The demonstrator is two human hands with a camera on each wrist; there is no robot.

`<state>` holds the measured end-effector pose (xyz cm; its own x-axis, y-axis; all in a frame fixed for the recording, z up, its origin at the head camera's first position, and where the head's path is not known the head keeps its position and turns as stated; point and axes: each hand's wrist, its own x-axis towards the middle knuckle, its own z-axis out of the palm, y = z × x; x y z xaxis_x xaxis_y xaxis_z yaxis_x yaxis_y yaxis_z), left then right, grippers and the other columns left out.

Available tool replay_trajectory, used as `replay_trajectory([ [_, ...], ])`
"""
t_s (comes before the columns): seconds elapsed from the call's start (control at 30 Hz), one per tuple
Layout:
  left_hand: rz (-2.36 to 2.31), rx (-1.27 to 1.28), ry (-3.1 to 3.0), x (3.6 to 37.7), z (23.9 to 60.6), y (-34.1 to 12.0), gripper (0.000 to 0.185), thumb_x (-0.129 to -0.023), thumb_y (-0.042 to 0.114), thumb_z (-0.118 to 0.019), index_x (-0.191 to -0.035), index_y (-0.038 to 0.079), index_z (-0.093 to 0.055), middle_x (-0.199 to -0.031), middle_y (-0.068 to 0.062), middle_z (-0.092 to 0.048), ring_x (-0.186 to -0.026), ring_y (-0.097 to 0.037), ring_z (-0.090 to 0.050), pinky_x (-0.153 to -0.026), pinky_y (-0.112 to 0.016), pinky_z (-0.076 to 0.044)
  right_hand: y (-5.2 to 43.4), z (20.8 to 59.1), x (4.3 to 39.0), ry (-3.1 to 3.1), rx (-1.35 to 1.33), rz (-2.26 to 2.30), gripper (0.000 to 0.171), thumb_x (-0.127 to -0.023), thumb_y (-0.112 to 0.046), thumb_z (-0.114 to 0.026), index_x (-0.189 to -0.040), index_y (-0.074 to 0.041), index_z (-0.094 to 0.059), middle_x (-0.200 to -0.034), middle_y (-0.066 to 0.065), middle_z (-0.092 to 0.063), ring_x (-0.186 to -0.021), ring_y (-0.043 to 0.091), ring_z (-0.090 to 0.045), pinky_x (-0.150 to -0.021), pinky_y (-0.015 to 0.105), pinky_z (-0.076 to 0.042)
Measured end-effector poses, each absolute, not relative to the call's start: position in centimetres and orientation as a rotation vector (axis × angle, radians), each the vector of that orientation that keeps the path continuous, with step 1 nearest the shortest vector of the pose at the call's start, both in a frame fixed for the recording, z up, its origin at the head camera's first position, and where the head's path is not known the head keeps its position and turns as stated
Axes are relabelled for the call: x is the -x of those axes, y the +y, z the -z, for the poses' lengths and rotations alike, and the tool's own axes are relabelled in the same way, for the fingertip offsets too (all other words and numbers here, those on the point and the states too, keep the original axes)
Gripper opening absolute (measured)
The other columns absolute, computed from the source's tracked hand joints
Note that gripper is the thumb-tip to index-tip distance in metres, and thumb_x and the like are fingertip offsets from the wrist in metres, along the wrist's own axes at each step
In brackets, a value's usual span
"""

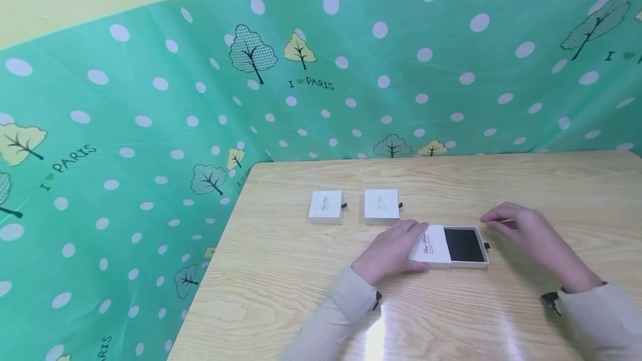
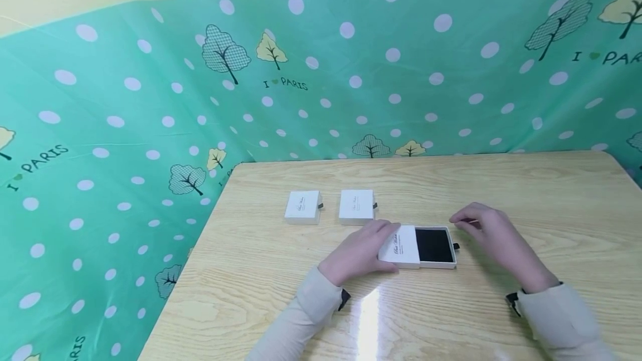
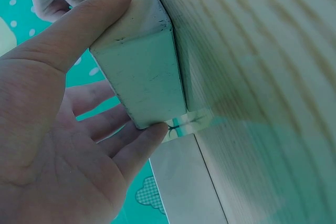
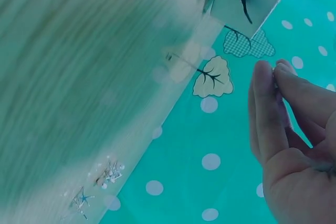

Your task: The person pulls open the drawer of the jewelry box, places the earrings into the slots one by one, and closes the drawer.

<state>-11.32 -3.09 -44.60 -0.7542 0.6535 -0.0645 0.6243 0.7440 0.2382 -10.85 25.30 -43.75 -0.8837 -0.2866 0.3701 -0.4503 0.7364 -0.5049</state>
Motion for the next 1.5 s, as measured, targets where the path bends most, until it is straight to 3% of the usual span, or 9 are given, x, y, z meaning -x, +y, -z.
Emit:
replay_trajectory([
  [0.23,-0.311,-1.019,2.799,11.3,44.4,-3.2,0.091,-0.079,0.052,-0.078,-0.152,0.016,-0.038,-0.146,0.003,-0.049,-0.135,-0.010,-0.045,-0.112,-0.023,-0.036,24.4,43.8,10.8,-2.662,-0.632,-0.902,0.024,-0.075,0.011,-0.077,-0.087,-0.010,-0.076,-0.088,0.001,-0.072,-0.083,-0.008,-0.058,-0.067,0.015,-0.054],
  [1.03,-0.316,-0.994,2.795,11.2,44.3,-3.1,0.091,-0.079,0.052,-0.079,-0.152,0.016,-0.038,-0.144,0.004,-0.050,-0.131,-0.008,-0.047,-0.110,-0.020,-0.037,22.6,44.7,10.7,-2.767,-0.783,-0.958,0.028,-0.074,0.008,-0.079,-0.088,-0.016,-0.076,-0.093,-0.003,-0.072,-0.087,0.004,-0.064,-0.071,0.025,-0.057],
  [1.3,-0.304,-1.005,2.807,11.3,44.5,-3.1,0.091,-0.079,0.053,-0.078,-0.152,0.016,-0.038,-0.145,0.004,-0.049,-0.133,-0.009,-0.046,-0.110,-0.022,-0.038,22.2,44.2,10.7,-2.862,-0.758,-0.930,0.026,-0.077,0.006,-0.077,-0.088,-0.018,-0.077,-0.095,-0.001,-0.073,-0.091,0.024,-0.069,-0.077,0.035,-0.058],
  [1.5,-0.296,-1.005,2.801,11.3,44.5,-3.1,0.092,-0.079,0.054,-0.077,-0.153,0.016,-0.037,-0.146,0.003,-0.049,-0.134,-0.010,-0.045,-0.111,-0.022,-0.037,22.1,44.3,10.6,-2.903,-0.759,-0.900,0.024,-0.078,0.004,-0.077,-0.087,-0.018,-0.077,-0.095,0.000,-0.073,-0.091,0.027,-0.069,-0.078,0.039,-0.058],
])
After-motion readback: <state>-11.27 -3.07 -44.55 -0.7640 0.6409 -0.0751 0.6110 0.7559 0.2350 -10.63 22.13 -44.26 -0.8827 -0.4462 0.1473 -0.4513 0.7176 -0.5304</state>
